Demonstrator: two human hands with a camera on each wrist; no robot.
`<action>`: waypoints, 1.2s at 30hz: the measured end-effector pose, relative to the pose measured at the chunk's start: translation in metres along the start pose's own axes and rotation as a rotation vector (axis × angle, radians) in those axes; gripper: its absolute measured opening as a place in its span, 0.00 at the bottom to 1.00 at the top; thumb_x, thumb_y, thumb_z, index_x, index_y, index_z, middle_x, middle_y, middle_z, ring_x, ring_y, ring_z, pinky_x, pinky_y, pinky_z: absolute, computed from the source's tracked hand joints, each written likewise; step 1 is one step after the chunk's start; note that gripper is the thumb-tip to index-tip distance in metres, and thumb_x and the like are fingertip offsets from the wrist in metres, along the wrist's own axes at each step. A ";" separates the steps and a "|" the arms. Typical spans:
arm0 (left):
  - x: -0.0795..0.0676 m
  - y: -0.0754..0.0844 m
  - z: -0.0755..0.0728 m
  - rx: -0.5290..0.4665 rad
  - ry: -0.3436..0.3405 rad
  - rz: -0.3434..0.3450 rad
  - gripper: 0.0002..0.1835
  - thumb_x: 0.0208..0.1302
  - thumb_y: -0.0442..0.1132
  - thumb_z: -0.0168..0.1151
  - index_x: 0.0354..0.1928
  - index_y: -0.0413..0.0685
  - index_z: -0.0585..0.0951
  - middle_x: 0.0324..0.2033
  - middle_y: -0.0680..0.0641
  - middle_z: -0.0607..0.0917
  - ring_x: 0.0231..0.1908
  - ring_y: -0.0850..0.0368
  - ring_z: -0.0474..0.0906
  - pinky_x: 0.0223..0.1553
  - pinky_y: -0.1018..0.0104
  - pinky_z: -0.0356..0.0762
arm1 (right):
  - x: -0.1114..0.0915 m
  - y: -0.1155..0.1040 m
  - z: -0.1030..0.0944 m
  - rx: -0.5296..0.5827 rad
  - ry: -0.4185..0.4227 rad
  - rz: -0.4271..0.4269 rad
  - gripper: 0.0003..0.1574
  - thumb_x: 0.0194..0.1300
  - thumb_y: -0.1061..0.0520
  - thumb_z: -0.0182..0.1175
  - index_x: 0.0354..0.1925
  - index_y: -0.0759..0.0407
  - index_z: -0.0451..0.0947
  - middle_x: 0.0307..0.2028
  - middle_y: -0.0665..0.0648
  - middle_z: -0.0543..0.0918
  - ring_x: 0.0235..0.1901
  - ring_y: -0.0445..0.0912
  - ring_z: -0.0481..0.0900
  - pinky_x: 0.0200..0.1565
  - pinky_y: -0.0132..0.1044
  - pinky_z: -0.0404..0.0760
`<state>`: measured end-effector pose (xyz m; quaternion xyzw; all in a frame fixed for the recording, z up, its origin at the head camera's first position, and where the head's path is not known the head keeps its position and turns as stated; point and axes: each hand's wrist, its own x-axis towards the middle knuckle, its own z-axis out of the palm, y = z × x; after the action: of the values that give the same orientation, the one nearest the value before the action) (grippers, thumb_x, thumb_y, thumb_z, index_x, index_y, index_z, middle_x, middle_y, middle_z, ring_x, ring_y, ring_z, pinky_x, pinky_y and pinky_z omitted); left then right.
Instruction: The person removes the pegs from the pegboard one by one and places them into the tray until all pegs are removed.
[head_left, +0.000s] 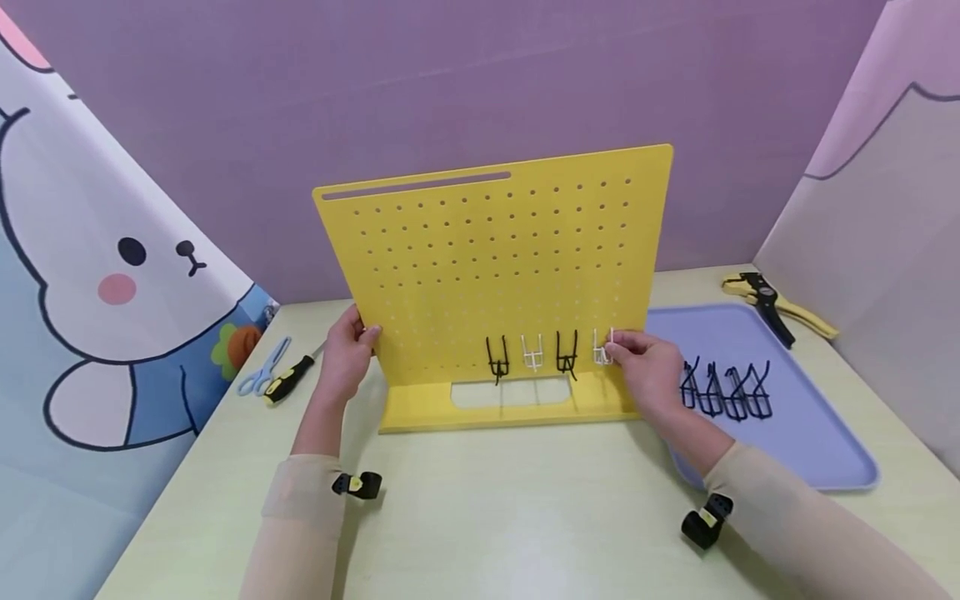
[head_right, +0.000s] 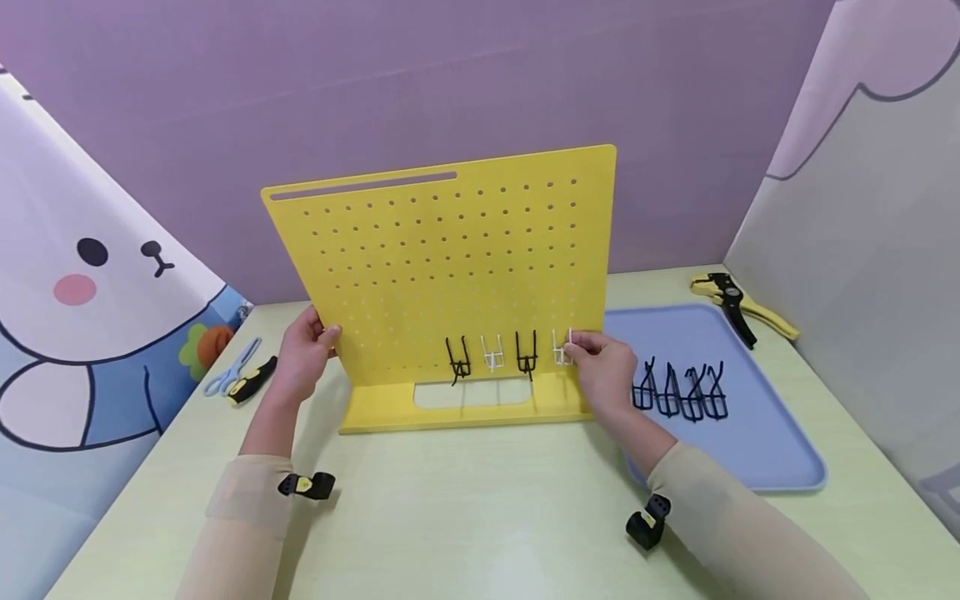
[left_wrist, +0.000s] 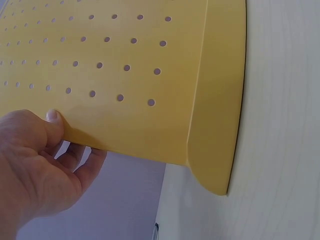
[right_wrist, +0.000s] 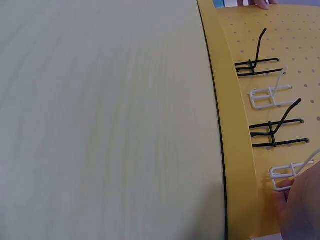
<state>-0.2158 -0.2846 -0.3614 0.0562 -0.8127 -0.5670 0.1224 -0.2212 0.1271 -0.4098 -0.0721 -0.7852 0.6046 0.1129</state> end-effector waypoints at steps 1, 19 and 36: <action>0.000 0.000 0.000 0.001 0.000 -0.003 0.20 0.78 0.31 0.50 0.68 0.41 0.70 0.55 0.38 0.79 0.50 0.48 0.77 0.47 0.64 0.82 | 0.000 0.000 0.000 -0.006 0.001 -0.005 0.13 0.67 0.62 0.68 0.49 0.67 0.85 0.46 0.64 0.86 0.36 0.38 0.81 0.41 0.31 0.85; 0.003 0.002 0.000 0.011 0.002 -0.003 0.20 0.79 0.32 0.49 0.69 0.42 0.69 0.56 0.38 0.79 0.52 0.47 0.78 0.51 0.59 0.83 | -0.002 -0.001 0.008 0.019 0.064 0.000 0.12 0.67 0.62 0.67 0.47 0.65 0.85 0.45 0.62 0.85 0.40 0.45 0.78 0.34 0.22 0.80; 0.003 -0.003 -0.001 -0.011 -0.002 0.012 0.19 0.78 0.31 0.50 0.68 0.40 0.70 0.55 0.38 0.79 0.51 0.47 0.78 0.47 0.62 0.84 | -0.001 0.002 0.006 0.024 0.043 -0.014 0.11 0.67 0.64 0.66 0.47 0.65 0.86 0.45 0.62 0.86 0.40 0.44 0.78 0.41 0.32 0.85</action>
<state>-0.2186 -0.2871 -0.3639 0.0502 -0.8100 -0.5707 0.1254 -0.2222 0.1221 -0.4136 -0.0783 -0.7758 0.6114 0.1348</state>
